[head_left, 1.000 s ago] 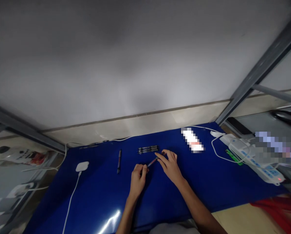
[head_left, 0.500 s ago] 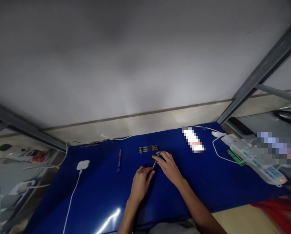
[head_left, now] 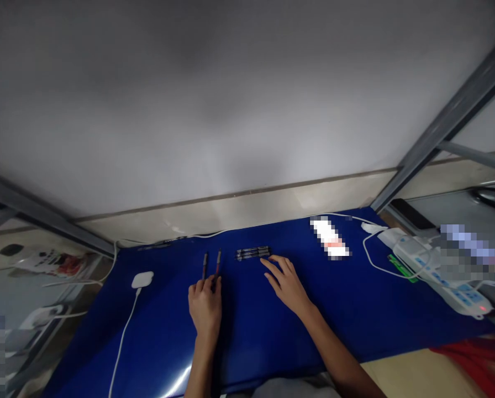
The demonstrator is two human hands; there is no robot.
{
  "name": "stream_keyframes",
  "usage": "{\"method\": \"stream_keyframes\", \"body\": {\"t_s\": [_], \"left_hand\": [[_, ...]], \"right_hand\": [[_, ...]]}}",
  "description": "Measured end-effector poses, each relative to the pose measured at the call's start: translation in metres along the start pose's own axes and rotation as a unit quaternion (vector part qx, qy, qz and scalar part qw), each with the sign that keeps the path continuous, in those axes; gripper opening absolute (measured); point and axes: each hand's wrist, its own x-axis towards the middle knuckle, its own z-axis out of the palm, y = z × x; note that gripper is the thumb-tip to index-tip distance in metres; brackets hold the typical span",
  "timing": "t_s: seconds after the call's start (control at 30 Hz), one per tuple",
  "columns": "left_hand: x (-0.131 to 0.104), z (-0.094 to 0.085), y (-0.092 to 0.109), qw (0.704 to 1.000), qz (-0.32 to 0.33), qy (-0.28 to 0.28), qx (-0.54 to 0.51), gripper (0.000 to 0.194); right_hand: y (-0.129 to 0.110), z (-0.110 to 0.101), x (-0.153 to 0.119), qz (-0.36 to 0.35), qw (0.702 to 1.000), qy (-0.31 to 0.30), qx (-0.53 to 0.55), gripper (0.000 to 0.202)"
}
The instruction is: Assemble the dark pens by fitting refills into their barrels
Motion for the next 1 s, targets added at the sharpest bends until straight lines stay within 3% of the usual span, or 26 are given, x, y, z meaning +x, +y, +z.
{"method": "stream_keyframes", "body": {"t_s": [0.2, 0.6, 1.0], "left_hand": [[0.001, 0.011, 0.003, 0.998, -0.023, 0.030, 0.056, 0.032], [0.003, 0.011, -0.005, 0.990, -0.079, 0.101, 0.054, 0.030], [0.008, 0.011, -0.013, 0.992, -0.124, 0.034, -0.001, 0.026]], "right_hand": [[0.002, 0.001, -0.001, 0.011, 1.000, -0.001, 0.011, 0.039], [0.004, 0.008, -0.002, 0.010, 1.000, -0.008, 0.024, 0.034], [0.004, 0.009, -0.002, 0.012, 1.000, -0.002, 0.018, 0.030]]}}
